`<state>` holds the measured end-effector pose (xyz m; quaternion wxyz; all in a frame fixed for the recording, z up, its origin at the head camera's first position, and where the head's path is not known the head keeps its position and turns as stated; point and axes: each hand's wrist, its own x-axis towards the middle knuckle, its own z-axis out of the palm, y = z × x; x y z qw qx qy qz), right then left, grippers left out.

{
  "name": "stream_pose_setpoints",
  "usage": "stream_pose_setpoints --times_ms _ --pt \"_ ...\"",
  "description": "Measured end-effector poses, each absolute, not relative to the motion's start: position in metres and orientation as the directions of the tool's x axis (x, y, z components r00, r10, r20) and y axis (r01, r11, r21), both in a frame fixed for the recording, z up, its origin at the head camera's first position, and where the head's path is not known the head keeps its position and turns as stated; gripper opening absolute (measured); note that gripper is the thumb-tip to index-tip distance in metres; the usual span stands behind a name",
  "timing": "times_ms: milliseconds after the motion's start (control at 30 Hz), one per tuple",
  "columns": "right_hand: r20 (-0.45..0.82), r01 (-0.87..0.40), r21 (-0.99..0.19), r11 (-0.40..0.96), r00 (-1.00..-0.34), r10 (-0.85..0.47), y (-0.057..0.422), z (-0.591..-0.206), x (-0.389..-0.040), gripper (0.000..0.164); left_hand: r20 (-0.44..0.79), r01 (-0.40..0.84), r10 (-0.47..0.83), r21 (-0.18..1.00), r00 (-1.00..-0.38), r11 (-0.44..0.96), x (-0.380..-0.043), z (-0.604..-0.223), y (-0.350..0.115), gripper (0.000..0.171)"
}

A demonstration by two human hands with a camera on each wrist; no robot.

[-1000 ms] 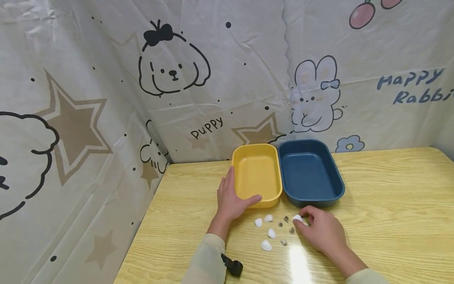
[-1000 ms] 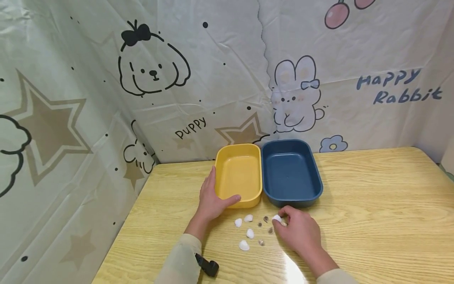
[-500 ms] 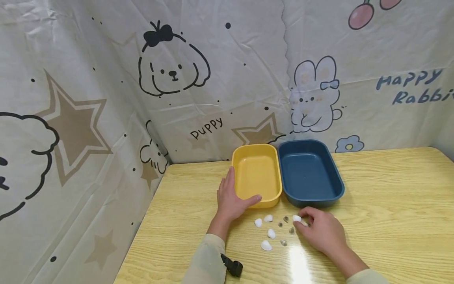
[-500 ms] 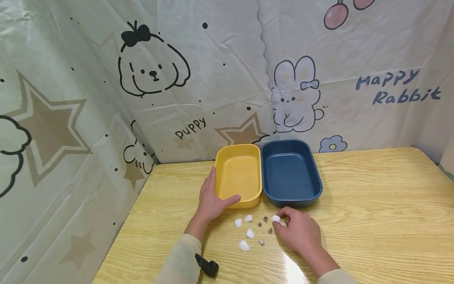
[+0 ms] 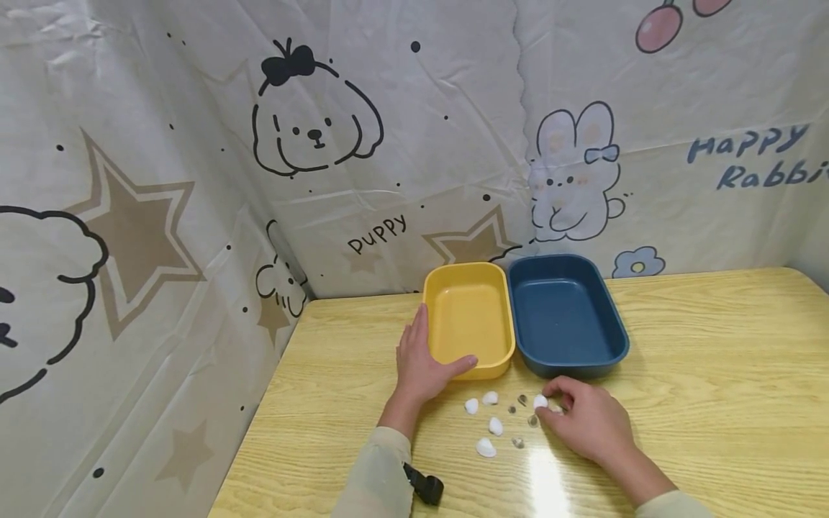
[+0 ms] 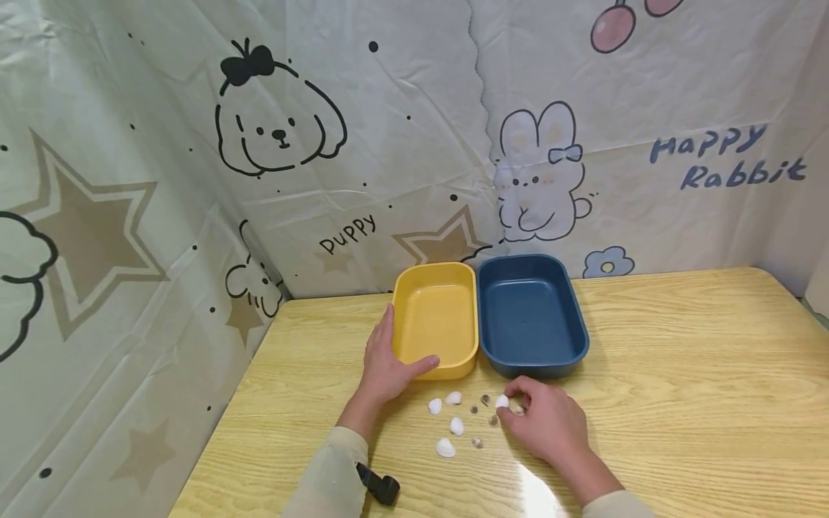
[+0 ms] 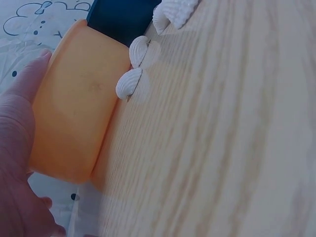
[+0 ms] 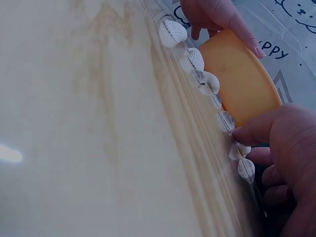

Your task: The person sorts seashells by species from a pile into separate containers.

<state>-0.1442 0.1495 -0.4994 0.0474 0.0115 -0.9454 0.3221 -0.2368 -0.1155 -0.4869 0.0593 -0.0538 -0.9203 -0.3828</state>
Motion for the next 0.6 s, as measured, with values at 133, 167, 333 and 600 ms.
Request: stream_pose_setpoints --times_ms 133,167,333,600 --pt "0.081 -0.047 -0.601 0.798 -0.997 0.002 0.1494 -0.4981 -0.1447 0.026 0.148 0.143 0.055 0.697 -0.987 0.702 -0.2365 -0.4870 -0.1154 0.130" --pt "0.076 -0.048 -0.601 0.798 -0.997 -0.003 0.1494 -0.4977 -0.1447 0.025 0.147 0.143 0.054 0.697 -0.988 0.703 -0.2365 -0.4868 -0.1154 0.130" --pt "0.055 -0.045 -0.608 0.793 -0.998 -0.014 0.1497 -0.4962 -0.1449 0.023 0.139 0.133 0.049 0.695 -0.989 0.707 -0.2370 -0.4870 -0.1149 0.130" --pt "0.052 -0.042 -0.623 0.781 -0.999 -0.012 0.1511 -0.4971 -0.1449 0.024 0.142 0.130 0.043 0.693 -0.989 0.709 -0.2378 -0.4887 -0.1140 0.130"
